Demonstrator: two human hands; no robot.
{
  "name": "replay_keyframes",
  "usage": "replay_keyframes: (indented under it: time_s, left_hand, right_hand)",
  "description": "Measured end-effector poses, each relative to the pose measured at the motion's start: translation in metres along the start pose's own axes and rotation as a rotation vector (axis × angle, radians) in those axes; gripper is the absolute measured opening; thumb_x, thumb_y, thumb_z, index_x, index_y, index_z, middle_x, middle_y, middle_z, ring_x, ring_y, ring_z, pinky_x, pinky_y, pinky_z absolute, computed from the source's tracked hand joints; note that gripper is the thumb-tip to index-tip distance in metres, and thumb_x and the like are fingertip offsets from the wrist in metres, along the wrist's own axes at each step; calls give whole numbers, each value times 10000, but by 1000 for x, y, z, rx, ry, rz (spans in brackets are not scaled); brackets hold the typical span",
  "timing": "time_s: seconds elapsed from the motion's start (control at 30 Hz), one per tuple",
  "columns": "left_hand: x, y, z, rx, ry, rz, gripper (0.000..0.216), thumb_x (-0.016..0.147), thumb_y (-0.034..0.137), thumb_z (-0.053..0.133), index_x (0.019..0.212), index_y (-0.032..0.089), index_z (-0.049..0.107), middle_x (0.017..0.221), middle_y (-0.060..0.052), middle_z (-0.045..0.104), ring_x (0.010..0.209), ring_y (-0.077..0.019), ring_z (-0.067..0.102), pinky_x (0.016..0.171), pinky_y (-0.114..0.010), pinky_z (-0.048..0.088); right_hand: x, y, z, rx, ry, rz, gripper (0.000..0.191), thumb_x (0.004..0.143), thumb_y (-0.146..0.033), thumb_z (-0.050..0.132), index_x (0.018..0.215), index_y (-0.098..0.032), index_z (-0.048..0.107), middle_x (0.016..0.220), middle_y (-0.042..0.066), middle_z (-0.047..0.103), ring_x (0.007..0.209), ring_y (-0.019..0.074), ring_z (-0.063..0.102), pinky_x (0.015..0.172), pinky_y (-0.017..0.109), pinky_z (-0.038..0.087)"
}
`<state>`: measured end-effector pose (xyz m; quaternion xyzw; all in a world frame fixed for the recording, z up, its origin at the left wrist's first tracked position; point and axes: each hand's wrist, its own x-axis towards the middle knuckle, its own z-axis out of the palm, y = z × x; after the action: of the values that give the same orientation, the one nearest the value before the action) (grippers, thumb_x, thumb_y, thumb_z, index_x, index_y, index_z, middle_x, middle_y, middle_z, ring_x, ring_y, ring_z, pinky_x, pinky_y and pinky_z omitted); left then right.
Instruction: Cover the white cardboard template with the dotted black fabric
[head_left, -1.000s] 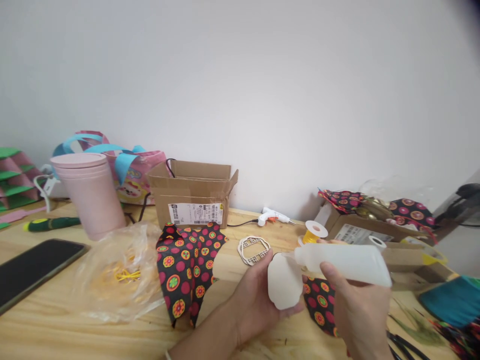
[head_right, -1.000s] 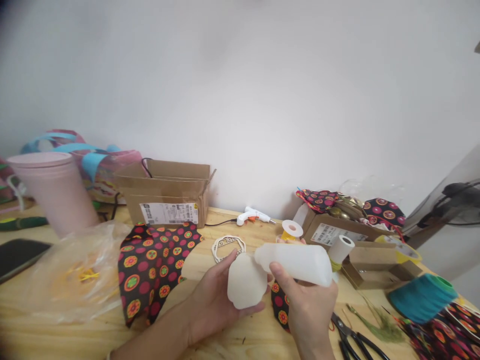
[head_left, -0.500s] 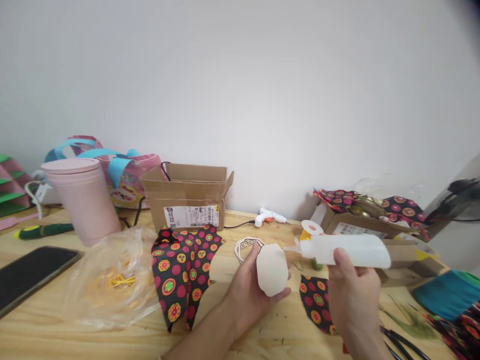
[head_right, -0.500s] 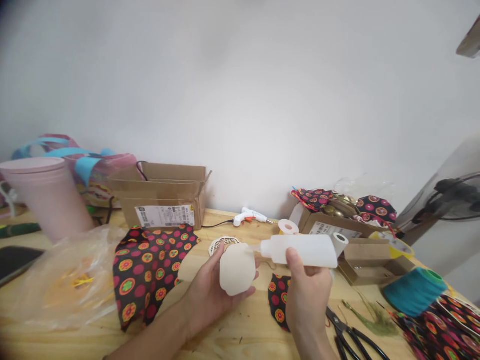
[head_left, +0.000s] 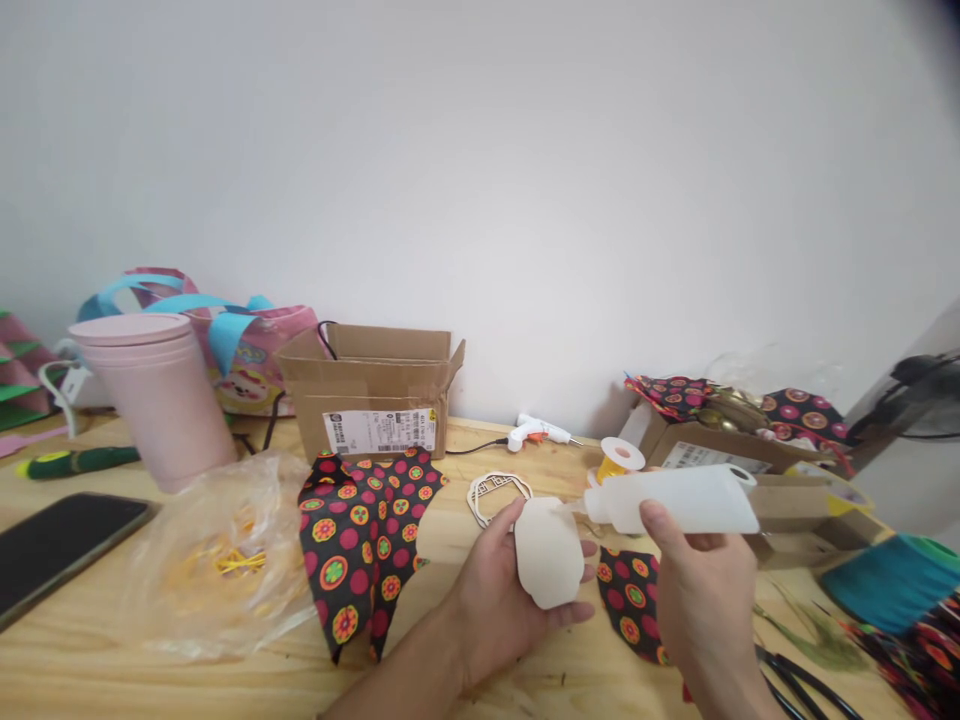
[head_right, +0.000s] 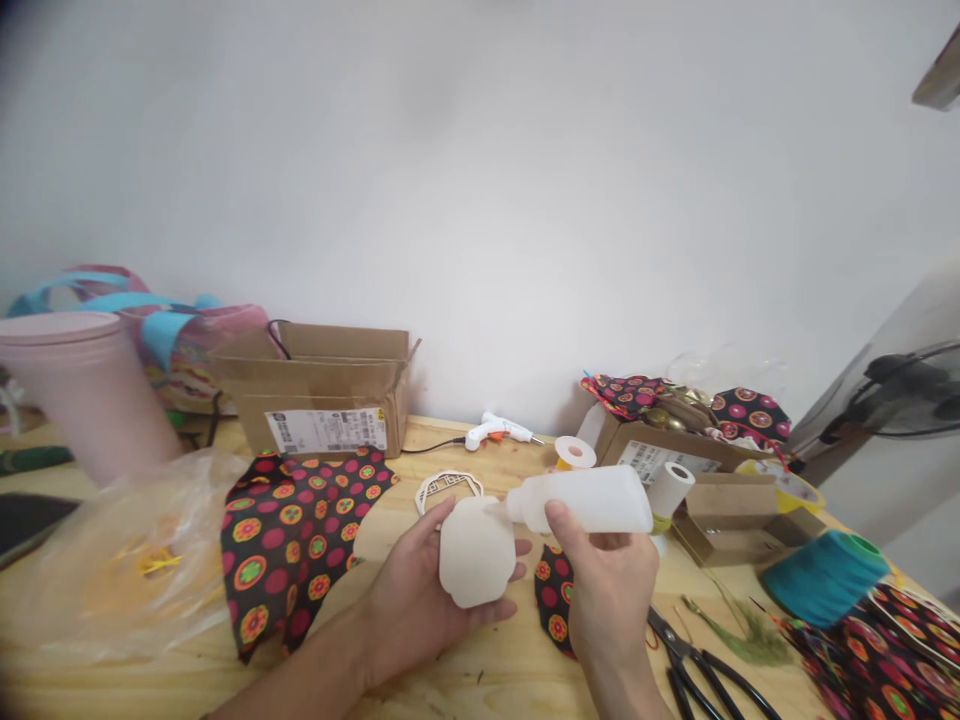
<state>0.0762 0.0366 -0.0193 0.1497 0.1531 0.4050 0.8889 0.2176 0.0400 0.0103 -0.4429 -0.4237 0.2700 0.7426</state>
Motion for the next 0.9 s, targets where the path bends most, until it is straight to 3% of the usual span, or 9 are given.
replay_keyframes:
  time_s: [0.17, 0.4, 0.9]
  left_hand:
    - [1, -1, -2, -6, 12, -8, 442, 762, 469, 401, 1040, 151, 531, 853, -114, 624, 820, -255, 583, 703, -370, 407]
    - [2, -3, -7, -48, -123, -27, 451, 785, 442, 385, 1082, 129, 513, 922, -126, 608, 895, -269, 561, 773, -394, 385]
    - [0, -3, -6, -67, -110, -35, 529, 790, 454, 390, 1202, 124, 427, 924, -137, 608, 893, -274, 559, 777, -392, 376]
  right_hand:
    - [3, 5, 0, 106, 12, 30, 395, 604, -148, 682, 992, -152, 605, 800, 18, 698, 753, 162, 632, 727, 267, 466]
    - [3, 6, 0, 140, -5, 36, 408, 601, -139, 693, 997, -167, 601, 789, 2, 698, 753, 151, 630, 721, 249, 461]
    - [-1, 1, -3, -63, -48, -17, 303, 576, -216, 709, 852, -110, 641, 749, 67, 693, 713, 213, 635, 679, 320, 480]
